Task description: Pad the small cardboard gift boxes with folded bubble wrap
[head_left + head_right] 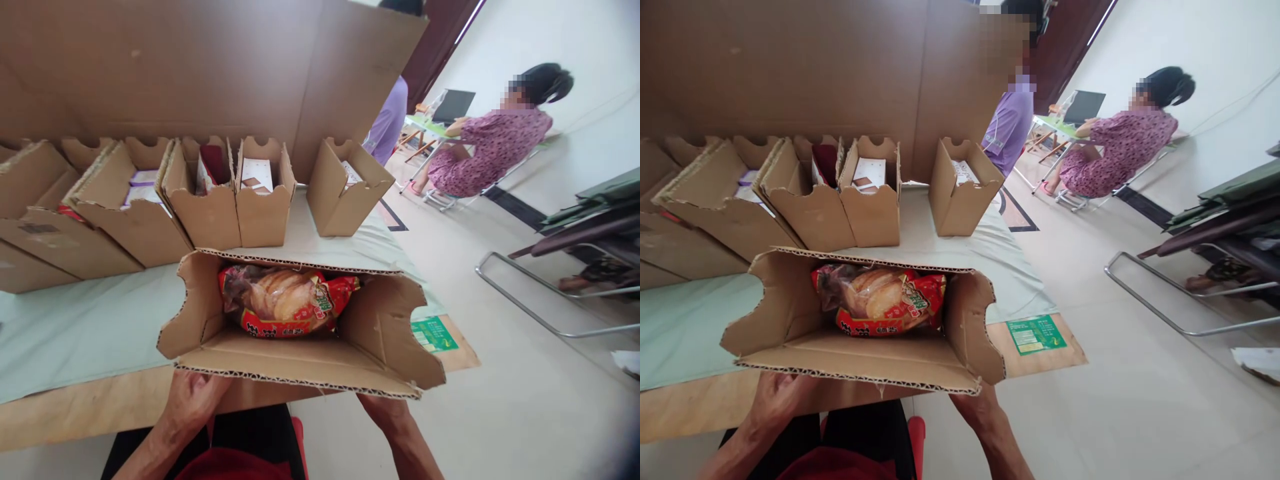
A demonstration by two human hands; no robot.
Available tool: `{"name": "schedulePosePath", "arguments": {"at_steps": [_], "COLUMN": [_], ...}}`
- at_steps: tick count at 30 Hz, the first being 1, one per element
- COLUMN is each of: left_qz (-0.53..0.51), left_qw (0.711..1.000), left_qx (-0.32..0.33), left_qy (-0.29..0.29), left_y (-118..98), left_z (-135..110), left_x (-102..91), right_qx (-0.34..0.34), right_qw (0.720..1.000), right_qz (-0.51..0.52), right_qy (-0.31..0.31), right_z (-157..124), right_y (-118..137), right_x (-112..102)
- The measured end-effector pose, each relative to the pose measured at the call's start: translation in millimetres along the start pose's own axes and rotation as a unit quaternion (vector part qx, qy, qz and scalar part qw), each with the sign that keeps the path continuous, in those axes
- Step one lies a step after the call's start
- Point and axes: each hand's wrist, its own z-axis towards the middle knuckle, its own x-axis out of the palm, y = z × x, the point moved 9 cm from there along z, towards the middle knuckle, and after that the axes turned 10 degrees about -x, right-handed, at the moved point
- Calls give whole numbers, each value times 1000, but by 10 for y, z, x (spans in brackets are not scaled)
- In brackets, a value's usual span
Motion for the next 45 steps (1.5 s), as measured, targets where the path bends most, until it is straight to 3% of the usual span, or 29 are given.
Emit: {"name": "schedulePosePath", "arguments": {"at_steps": [6, 10, 14, 18, 21, 25, 28, 37, 45], "left_qz": [-20, -60, -79, -85, -82, -64, -59, -126, -163], "left_qw": [999, 994, 986, 989, 993, 997, 997, 984, 975], "left_qx": [26, 76, 137, 118, 75, 45, 47, 63, 67], "left_qy": [18, 53, 45, -1, -27, -18, -24, -107, -135], "left_y": [45, -320, -665, -544, -301, -126, -148, -267, -166], "left_z": [130, 303, 569, 848, 958, 966, 937, 923, 966], "left_x": [118, 276, 274, 191, 180, 284, 309, 38, 43], "right_qx": [-20, -38, -76, -80, -60, -26, -25, -87, -71], "right_qw": [999, 996, 992, 994, 995, 996, 997, 980, 979], "right_qz": [-10, 27, 61, 66, 82, 87, 68, 138, 125], "right_qy": [-28, -72, -75, -19, 21, 19, 19, 111, 145], "right_z": [441, 883, 1289, 1543, 1580, 1531, 1501, 1465, 1520], "right_y": [378, 474, 510, 466, 354, 176, 138, 244, 154], "right_x": [-112, -155, -4, 296, 479, 516, 529, 923, 978]}}
